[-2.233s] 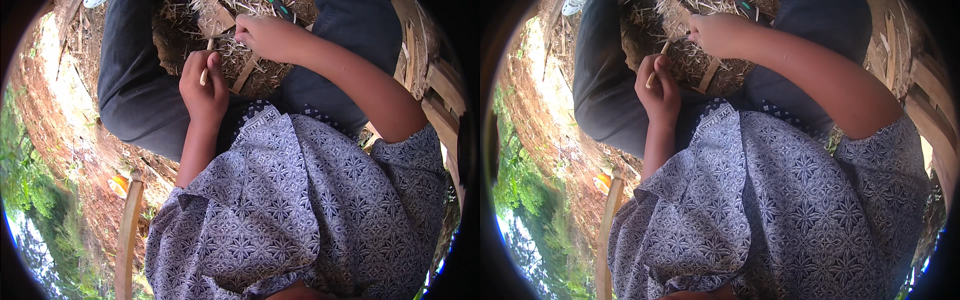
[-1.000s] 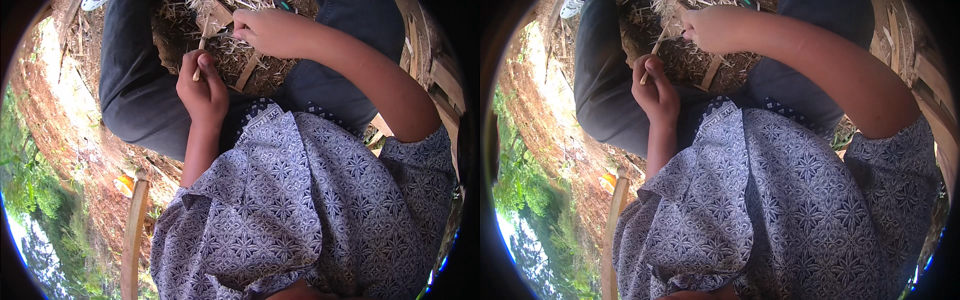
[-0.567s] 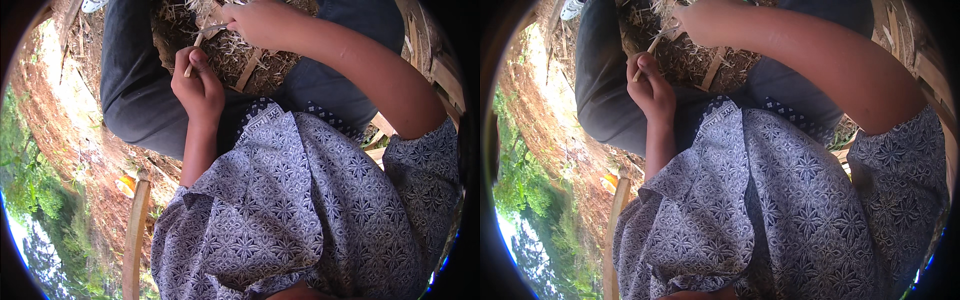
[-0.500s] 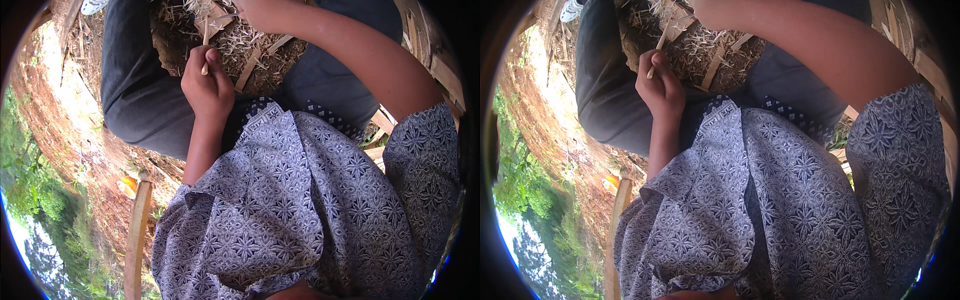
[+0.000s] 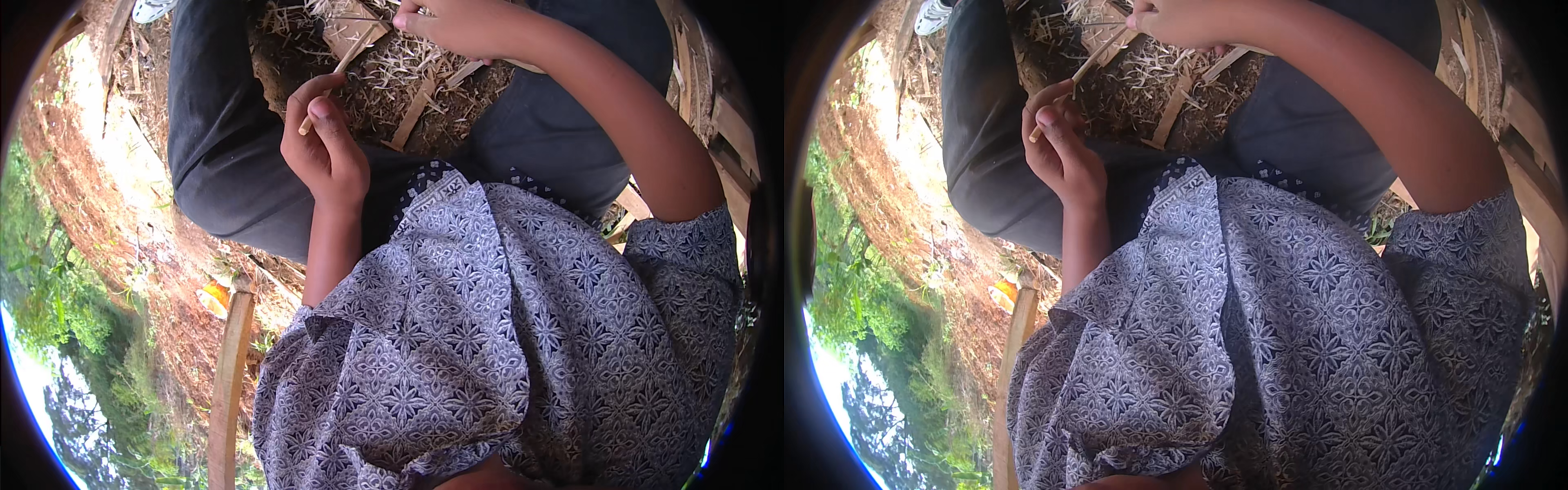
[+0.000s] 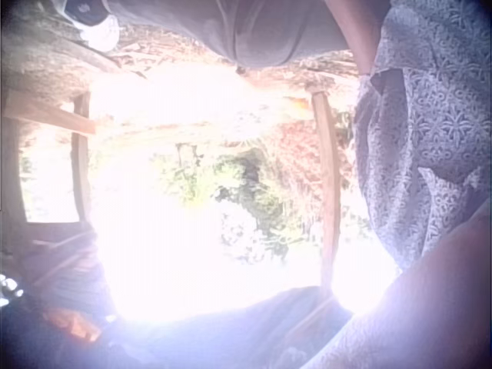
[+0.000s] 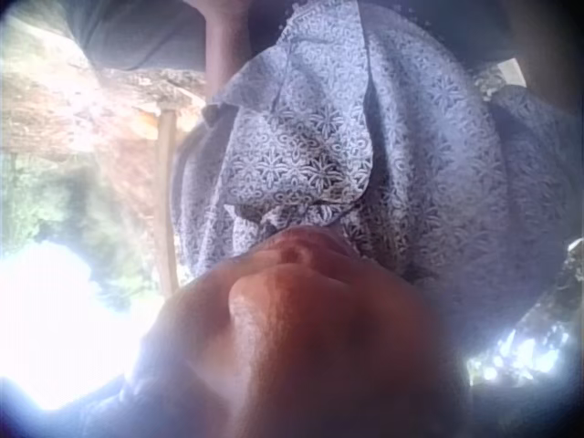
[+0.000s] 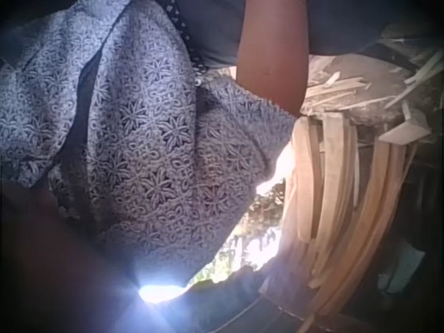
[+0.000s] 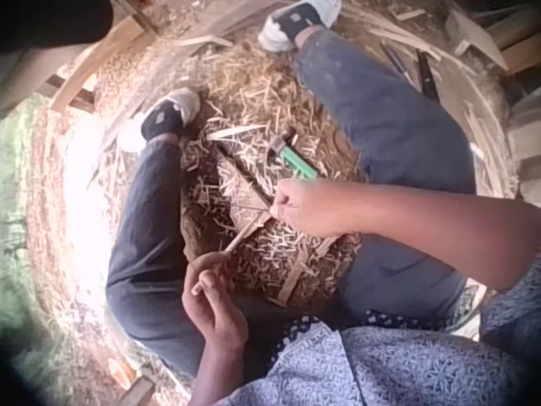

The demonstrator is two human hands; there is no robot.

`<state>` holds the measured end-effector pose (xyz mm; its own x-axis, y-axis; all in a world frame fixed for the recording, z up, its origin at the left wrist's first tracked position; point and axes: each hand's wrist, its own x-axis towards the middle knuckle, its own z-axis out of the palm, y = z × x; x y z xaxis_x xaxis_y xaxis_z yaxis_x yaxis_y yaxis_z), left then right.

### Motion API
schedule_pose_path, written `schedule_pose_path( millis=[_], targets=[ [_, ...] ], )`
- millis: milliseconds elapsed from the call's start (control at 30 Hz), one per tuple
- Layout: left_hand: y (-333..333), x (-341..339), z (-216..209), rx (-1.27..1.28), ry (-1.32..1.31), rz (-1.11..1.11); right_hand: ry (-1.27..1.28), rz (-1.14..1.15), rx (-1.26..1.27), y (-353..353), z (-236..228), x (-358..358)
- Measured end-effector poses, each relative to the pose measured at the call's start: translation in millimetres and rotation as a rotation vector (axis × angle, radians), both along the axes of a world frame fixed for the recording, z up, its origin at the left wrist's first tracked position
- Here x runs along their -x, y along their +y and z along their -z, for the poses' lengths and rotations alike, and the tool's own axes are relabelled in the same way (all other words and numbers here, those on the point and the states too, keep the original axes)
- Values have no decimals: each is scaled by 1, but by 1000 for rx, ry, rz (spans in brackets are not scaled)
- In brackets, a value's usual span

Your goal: The person sits cross-legged on the ground and uses a knife to sharpen a small wooden stick. They hold the stick with one hand and scrape the blade along its length to create a pointed tip, occasionally rotating the stick to work on different sides.

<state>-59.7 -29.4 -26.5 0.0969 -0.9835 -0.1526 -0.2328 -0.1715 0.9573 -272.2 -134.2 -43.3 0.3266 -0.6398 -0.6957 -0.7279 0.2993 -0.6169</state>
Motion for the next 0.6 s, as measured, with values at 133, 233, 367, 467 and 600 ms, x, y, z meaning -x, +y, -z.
schedule_pose_path(
  millis=[133,233,367,467,600],
  targets=[
    [1,-2,-2,1,-116,31,-59,-67,136,23,-6,-1],
    [3,-2,7,114,-284,103,-48,-124,133,31,-16,-4],
    [4,4,6,189,-384,191,-44,-141,145,36,-22,-7],
    [4,4,6,184,-409,230,-52,-149,184,38,-25,-8],
    [4,5,8,183,-415,253,-62,-162,338,42,-10,-7]
  ],
)
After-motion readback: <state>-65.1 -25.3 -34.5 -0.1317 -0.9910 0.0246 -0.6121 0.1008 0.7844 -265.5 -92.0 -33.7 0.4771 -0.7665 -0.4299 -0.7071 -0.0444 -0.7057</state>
